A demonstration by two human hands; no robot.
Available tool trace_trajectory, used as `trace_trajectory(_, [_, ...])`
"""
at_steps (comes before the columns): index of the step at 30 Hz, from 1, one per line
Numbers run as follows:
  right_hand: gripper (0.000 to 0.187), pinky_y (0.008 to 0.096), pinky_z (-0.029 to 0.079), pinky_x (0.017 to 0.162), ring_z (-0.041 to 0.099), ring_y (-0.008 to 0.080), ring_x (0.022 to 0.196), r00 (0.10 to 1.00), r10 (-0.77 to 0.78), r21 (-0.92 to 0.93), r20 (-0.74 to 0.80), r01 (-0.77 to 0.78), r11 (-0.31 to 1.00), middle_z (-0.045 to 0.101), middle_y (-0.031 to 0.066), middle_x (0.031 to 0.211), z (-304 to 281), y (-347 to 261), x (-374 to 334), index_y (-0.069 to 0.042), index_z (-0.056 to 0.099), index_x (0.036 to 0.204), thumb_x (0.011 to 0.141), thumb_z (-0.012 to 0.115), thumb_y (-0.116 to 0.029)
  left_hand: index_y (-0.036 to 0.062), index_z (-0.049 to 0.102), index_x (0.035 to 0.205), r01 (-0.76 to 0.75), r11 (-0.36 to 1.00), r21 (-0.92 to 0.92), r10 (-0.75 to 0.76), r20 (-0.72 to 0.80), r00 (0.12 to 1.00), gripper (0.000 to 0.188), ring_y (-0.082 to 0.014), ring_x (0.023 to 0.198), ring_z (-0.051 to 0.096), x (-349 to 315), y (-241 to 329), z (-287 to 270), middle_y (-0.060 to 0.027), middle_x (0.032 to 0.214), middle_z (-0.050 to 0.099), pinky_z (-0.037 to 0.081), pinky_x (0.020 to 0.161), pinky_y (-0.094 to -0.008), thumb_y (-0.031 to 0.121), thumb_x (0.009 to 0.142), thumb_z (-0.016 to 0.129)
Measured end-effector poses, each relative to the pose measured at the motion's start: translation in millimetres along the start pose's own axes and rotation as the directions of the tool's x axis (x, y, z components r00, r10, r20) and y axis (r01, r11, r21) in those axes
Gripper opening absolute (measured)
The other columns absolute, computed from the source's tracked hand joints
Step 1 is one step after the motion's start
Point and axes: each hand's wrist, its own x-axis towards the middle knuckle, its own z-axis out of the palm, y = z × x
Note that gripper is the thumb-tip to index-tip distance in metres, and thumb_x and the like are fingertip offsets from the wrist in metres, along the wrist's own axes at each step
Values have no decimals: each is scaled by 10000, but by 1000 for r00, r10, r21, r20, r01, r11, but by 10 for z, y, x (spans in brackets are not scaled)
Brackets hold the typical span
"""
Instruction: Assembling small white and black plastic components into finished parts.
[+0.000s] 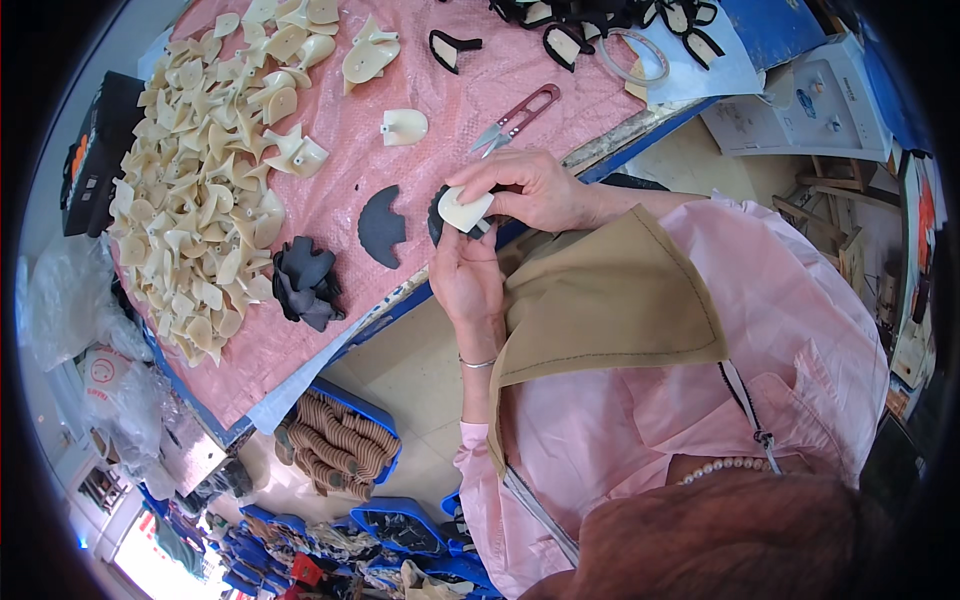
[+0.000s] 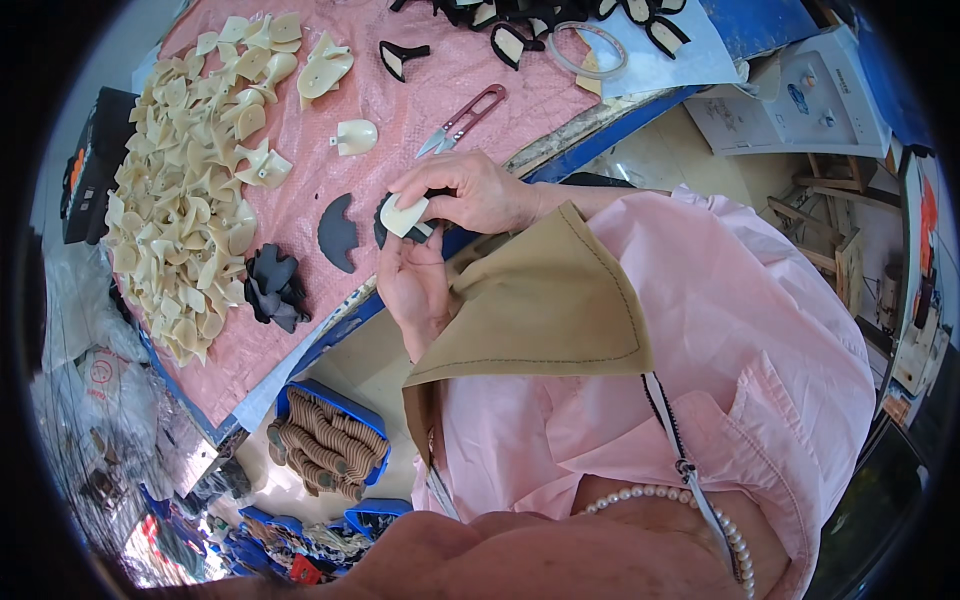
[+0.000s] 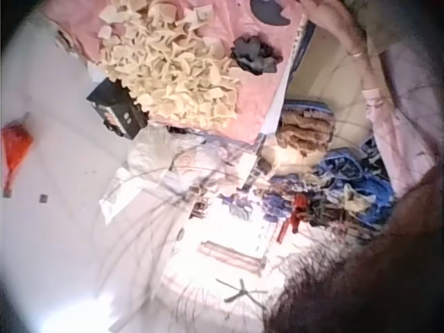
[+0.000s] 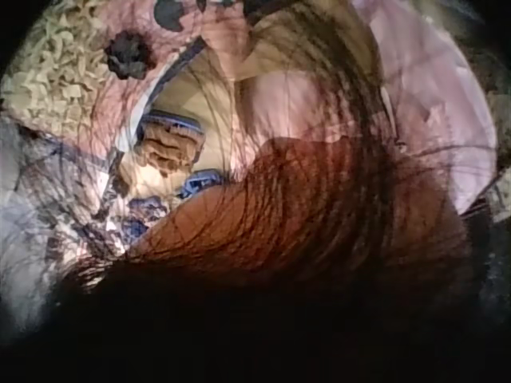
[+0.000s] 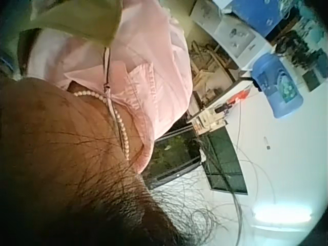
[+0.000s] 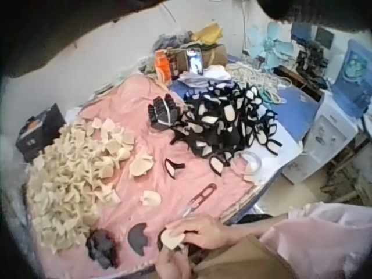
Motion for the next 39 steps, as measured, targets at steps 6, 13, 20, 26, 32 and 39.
trace_trajectory(6, [255, 296, 488, 831, 606, 206, 976, 999, -41, -59, -2, 41, 997, 634, 105, 1098, -2, 20, -11, -40, 653, 955, 735, 609, 82, -61, 447, 1221, -1, 1000, -4, 1, 1, 1000, 330, -232, 1117, 515, 0, -16, -9, -137, 1240, 510, 428, 954, -423, 132, 961, 383])
trace_trajectory(13, [239, 310, 481, 812, 610, 221, 947, 991, -135, -105, -9, 133, 985, 639, 94, 1093, 1, 68, -10, -53, 653, 933, 723, 633, 60, -34, 435, 1246, 8, 999, 36, -9, 23, 1000, 345, -228, 1164, 483, -6, -2, -8, -121, 1272, 490, 371, 1014, -426, 152, 960, 382])
trace_trajectory(20, [216, 313, 468, 805, 605, 226, 929, 979, -204, -162, 4, 202, 966, 636, 92, 1107, -31, 59, -22, -59, 650, 919, 725, 643, 36, -51, 431, 1243, 4, 999, 34, -6, 42, 999, 347, -235, 1180, 472, -8, -24, -23, -131, 1287, 478, 364, 1017, -429, 143, 961, 372])
trace_trajectory(26, [206, 324, 459, 821, 598, 231, 932, 982, -190, -136, 16, 191, 972, 634, 93, 1106, 3, 78, -16, -59, 648, 913, 726, 647, 29, -54, 431, 1240, -47, 996, 80, 46, 22, 999, 347, -241, 1189, 463, -40, -13, -21, -132, 1290, 474, 363, 1012, -443, 140, 958, 375])
trace_trajectory(32, [244, 348, 433, 868, 565, 246, 997, 963, -268, -186, 11, 265, 946, 584, 114, 1169, -34, 56, 4, -62, 634, 941, 714, 677, 14, -43, 459, 1215, -104, 993, 60, 97, 106, 990, 311, -244, 1144, 500, -50, 4, 59, -148, 1246, 502, 412, 967, -411, 84, 935, 415])
trace_trajectory(39, [243, 368, 415, 893, 545, 259, 1040, 958, -280, -318, 66, 286, 904, 520, 127, 1249, -47, 3, -19, -73, 628, 981, 746, 672, -26, -70, 459, 1194, -141, 834, 534, 141, 42, 989, 333, -262, 1106, 521, -107, 54, 106, -154, 1211, 512, 460, 922, -399, -15, 870, 512])
